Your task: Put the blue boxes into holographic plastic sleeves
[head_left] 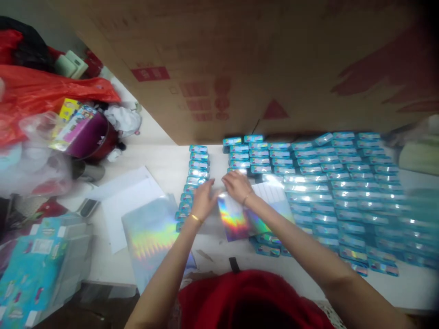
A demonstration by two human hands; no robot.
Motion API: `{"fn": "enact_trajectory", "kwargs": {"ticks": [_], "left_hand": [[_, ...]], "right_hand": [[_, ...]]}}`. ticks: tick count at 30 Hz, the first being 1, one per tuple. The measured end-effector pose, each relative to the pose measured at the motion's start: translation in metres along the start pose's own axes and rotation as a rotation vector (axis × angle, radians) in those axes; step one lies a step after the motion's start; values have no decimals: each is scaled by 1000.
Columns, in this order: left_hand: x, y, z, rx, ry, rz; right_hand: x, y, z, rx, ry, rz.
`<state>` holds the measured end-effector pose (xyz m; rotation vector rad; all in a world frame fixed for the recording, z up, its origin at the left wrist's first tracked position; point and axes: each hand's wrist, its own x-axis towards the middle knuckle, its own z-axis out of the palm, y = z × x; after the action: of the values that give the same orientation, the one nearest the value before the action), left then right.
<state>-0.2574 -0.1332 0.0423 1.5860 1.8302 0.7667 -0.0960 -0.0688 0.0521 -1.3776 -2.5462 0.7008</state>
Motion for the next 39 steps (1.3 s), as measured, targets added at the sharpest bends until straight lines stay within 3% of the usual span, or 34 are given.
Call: {"fn": "enact_trajectory", "kwargs": {"ticks": [3,6,13,17,20,22,25,28,30,33,36,39], "left_hand": [[-20,5,19,-72,-102,-55],[-29,9,22,-52,-108,1],[-44,22,25,401,-24,301],[-65,31,34,413,13,334],[-92,46,29,298,-24,328],[-107,57,20,140,-9,272],[-111,69,1,-194,196,25],[-89,67,-17,-553,385,-246],[-71,58,-25,-702,434,-346],[-53,38,-31,-750,452,-425],[-43,17,-32,-719,447,-458],[-31,-5,-31,-648,428,-447]], "right_hand": [[-31,7,9,-21,-15,-24],[-48,6,20,-32,-74,-3],[-48,0,6,-52,-133,122],[-48,6,4,-86,-137,133],[-51,16,10,-122,-125,97],[-56,22,15,-106,-100,72],[-67,23,18,85,85,14],[-77,6,18,496,273,-37],[-78,-12,18,781,268,-4],[-68,-39,22,1002,202,131],[-49,-54,29,1026,199,214],[-27,-54,38,996,207,245]]}}
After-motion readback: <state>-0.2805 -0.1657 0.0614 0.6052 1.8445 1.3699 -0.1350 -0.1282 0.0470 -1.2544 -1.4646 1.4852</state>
